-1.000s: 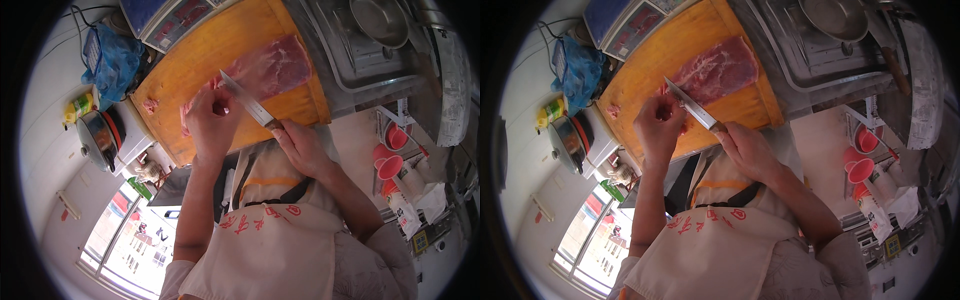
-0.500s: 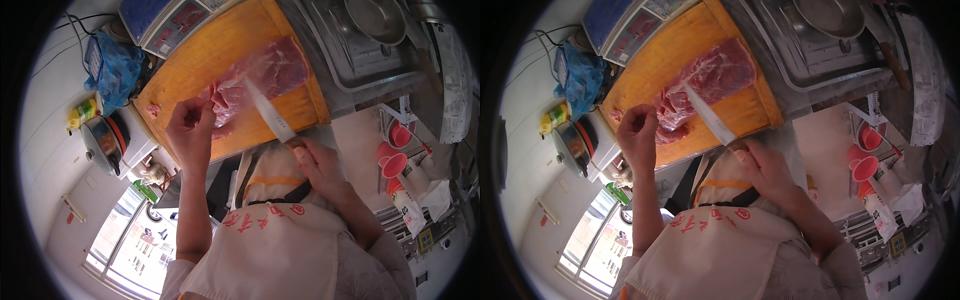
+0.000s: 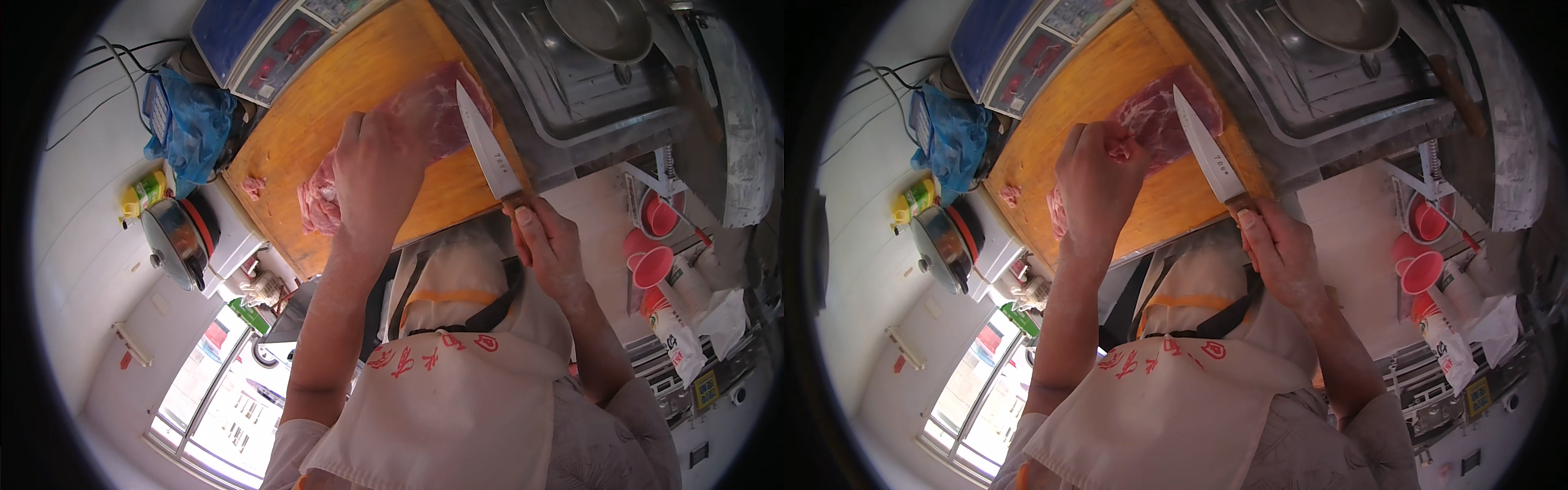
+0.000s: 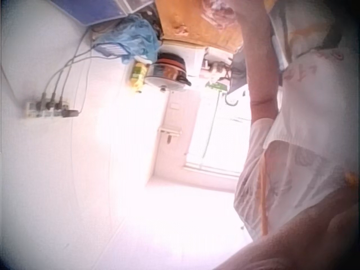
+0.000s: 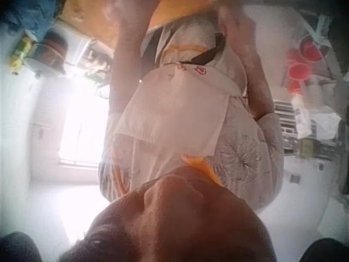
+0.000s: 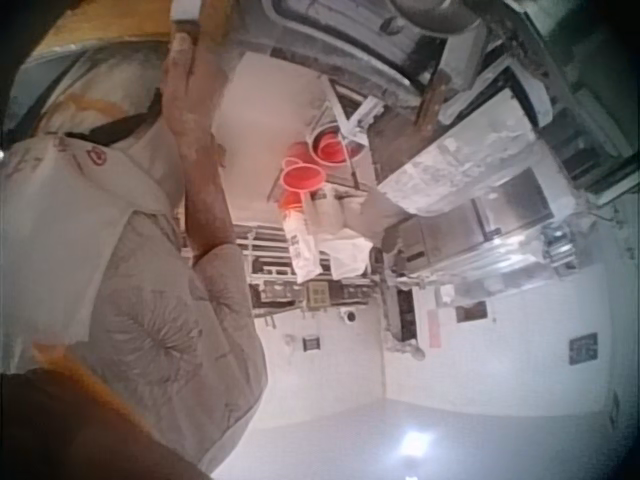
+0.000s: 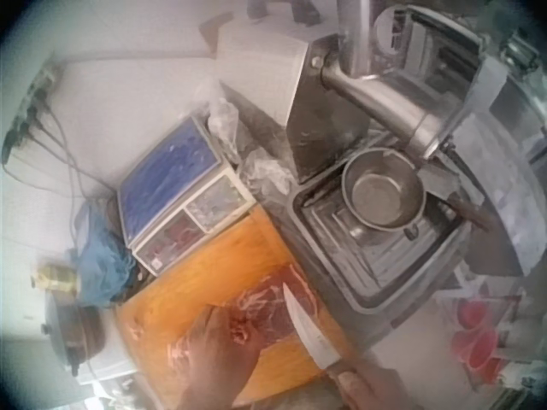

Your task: The person uses a knife to trim and slice a large piece of raw meat on a wooden cutting board. They remove small pieces of fat and connective tissue, occasionally wiping the knife and the meat with a paper towel. The person also briefly walks to a nearby table to retrieve a paper towel before resuming the cutting task.

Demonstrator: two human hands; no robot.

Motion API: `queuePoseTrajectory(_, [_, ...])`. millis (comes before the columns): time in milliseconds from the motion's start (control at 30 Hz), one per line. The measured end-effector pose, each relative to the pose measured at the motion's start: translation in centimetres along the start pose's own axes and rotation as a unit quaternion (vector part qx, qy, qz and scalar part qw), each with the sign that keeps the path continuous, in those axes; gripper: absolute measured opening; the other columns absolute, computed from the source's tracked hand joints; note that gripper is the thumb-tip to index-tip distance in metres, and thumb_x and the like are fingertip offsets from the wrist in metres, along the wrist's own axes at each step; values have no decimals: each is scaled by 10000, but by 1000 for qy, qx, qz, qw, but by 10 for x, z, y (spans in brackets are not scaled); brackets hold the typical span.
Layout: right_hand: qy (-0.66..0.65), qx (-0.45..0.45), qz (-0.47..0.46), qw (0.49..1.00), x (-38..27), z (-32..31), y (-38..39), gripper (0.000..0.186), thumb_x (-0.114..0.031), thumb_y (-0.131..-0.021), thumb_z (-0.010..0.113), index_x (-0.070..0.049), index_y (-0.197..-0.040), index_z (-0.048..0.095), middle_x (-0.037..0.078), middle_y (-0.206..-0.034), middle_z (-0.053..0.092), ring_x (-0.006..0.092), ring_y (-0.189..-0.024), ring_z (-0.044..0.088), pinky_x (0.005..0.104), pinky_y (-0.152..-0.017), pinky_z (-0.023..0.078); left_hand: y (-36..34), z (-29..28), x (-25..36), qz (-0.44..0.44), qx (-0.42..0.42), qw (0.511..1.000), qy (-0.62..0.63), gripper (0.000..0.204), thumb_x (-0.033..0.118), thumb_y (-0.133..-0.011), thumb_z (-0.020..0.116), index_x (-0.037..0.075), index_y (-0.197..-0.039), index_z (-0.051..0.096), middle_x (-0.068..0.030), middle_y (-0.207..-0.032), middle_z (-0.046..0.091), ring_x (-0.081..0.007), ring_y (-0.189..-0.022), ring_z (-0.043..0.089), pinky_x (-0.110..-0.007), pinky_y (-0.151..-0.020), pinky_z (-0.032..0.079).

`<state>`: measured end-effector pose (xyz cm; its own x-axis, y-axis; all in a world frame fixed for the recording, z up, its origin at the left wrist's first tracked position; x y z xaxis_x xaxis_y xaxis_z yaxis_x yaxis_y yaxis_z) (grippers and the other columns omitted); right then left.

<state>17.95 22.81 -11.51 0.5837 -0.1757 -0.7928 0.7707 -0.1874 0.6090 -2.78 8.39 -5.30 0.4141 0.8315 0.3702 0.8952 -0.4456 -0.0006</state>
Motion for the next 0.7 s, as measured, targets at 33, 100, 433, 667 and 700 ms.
queuePoseTrajectory(33, [0,-4,-2,1000,-2,0,-1,349,-283,-1170,496,2,-1188,695,-24,-671,522,45,-549,438,252,-531,363,-1,3,-3,-18,-13,1000,-11,131,45,-803,792,-10,-911,742,-165,-902,705,-321,-773,729,-408,-720,598])
queuePoseTrajectory(100, [2,-12,2,1000,-2,-1,-2,334,-285,-1165,517,-2,-1164,695,-20,-680,535,52,-563,458,264,-544,390,-4,7,-8,-56,-38,997,-32,156,78,-788,791,-19,-899,740,-196,-902,707,-372,-784,720,-441,-741,596])
queuePoseTrajectory(433, [20,-91,16,996,3,19,-17,290,-264,-1147,562,-19,-1029,663,11,-713,569,92,-640,512,317,-612,460,-14,-7,4,-4,-97,995,-26,188,117,-791,791,-45,-881,763,-219,-847,741,-368,-780,741,-430,-753,597])
queuePoseTrajectory(667, [62,-110,-36,991,-5,45,-18,309,-278,-1143,563,-8,-1004,619,154,-748,625,337,-673,621,429,-666,490,-21,-8,-14,-116,-174,975,73,194,109,-809,813,-44,-923,779,-195,-786,750,-296,-697,754,-360,-699,595])
queuePoseTrajectory(700, [55,-102,-36,993,-7,47,-19,311,-279,-1144,561,-4,-1007,613,174,-759,628,367,-695,630,446,-673,492,-22,-8,-16,-114,-182,974,69,195,110,-811,816,-44,-926,780,-194,-783,749,-288,-692,753,-357,-696,595])
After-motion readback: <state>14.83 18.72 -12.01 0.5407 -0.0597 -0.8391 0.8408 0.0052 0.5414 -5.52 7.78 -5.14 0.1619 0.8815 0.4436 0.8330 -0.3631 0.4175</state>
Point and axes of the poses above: each hand's wrist, its own y-axis away from the middle knuckle, its own z-axis out of the palm, x = y × z, the point moved 9 cm from there along -y, towards the middle knuckle
